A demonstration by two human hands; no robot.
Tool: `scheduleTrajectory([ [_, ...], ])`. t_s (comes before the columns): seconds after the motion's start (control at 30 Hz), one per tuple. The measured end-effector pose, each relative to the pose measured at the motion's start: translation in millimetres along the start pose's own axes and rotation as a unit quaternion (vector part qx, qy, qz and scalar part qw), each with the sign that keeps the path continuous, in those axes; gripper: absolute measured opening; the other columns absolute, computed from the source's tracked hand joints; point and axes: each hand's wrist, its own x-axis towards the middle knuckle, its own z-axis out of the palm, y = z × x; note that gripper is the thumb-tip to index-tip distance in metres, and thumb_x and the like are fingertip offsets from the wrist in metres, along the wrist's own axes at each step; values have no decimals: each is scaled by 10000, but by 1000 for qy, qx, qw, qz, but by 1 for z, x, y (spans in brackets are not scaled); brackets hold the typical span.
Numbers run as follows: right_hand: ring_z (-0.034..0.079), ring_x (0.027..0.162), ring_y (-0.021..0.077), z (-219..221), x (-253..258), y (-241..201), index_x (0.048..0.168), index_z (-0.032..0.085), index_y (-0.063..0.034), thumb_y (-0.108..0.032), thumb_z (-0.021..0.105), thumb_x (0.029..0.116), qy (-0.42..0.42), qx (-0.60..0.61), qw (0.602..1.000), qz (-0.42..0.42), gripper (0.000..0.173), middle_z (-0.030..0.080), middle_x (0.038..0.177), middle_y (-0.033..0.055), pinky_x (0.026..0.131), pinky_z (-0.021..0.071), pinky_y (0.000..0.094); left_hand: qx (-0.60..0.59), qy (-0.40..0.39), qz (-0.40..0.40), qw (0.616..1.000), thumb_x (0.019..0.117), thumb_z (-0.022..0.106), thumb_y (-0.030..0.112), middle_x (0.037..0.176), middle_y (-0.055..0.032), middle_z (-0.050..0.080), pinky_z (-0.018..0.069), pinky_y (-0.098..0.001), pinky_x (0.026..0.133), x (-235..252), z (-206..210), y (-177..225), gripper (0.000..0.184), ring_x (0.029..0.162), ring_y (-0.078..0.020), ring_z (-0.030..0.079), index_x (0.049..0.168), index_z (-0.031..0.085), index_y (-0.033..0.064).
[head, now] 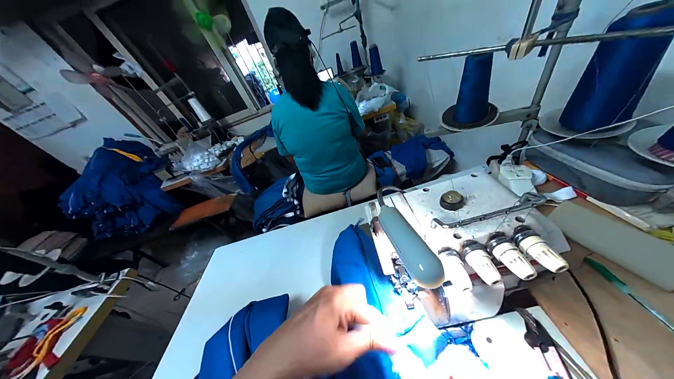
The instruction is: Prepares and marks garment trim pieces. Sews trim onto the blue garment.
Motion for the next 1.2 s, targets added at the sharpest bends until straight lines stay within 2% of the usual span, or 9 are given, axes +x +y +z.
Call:
scheduleTrajectory([
  [0.07, 600, 1021, 334, 13, 6, 19, 913, 751, 5, -190, 662, 942, 85, -136, 986, -35, 216, 659, 1000, 239, 948, 433, 469, -23, -20, -57, 998, 955, 666, 283, 857, -32, 619, 461, -193, 769, 21, 11, -20, 292, 860, -43, 568, 797, 734, 48],
  [0.13, 615, 1057, 396, 14, 12, 35, 910, 751, -16, -218, 619, 971, 93, -200, 975, -33, 249, 672, 1018, 240, 959, 440, 528, -58, -11, -128, 990, 916, 700, 239, 910, -45, 659, 481, -241, 843, 33, 28, -30, 240, 918, -59, 595, 820, 725, 20],
  [0.23, 683, 860, 338, 7, 10, 43, 829, 693, 59, -96, 604, 945, 68, -192, 979, -26, 213, 686, 846, 229, 841, 527, 426, -111, 46, -112, 986, 856, 762, 201, 815, 41, 701, 503, -169, 761, 30, 44, -37, 131, 823, 35, 623, 814, 770, 77],
  [0.33, 675, 845, 270, -4, 2, 41, 858, 680, 118, -16, 618, 921, 36, -134, 990, -4, 161, 675, 871, 265, 828, 540, 295, -148, 76, -31, 986, 854, 760, 152, 812, 17, 695, 495, -129, 718, 19, 55, -41, 112, 809, 32, 621, 802, 746, 54],
  [0.43, 660, 808, 206, -5, 3, 40, 850, 677, 102, -33, 619, 941, 35, -101, 994, -14, 173, 668, 842, 239, 783, 536, 230, -172, 75, -31, 982, 876, 736, 133, 814, 20, 715, 518, -126, 705, 18, 55, -42, 105, 788, 44, 638, 833, 748, 38],
  [0.6, 661, 775, 191, -5, 7, 40, 839, 683, 83, -29, 620, 920, 48, -107, 993, -17, 152, 683, 818, 213, 734, 525, 237, -138, 89, -49, 985, 859, 745, 168, 838, 32, 695, 482, -109, 689, 18, 58, -39, 106, 785, 56, 602, 824, 744, 67],
  [0.87, 691, 913, 233, -6, 4, 36, 871, 714, 54, -100, 633, 965, 32, -74, 997, -22, 198, 721, 917, 209, 861, 523, 306, -178, 64, -28, 982, 884, 737, 164, 819, 29, 679, 490, -121, 688, 15, 54, -45, 139, 784, 44, 603, 818, 711, 45],
  [1.0, 696, 838, 243, 1, 8, 49, 829, 723, 5, -120, 634, 946, 32, -123, 992, -25, 193, 728, 870, 175, 799, 524, 357, -155, 91, -44, 983, 855, 741, 163, 843, 41, 667, 487, -123, 674, 13, 60, -47, 146, 787, 42, 592, 748, 686, 80],
  [1.2, 708, 894, 257, -1, 0, 55, 887, 717, 41, -88, 614, 958, 41, -110, 993, -14, 180, 733, 908, 206, 883, 521, 362, -121, 139, -87, 979, 824, 769, 192, 825, 46, 671, 494, -116, 669, 13, 69, -39, 152, 771, 48, 600, 738, 698, 88],
])
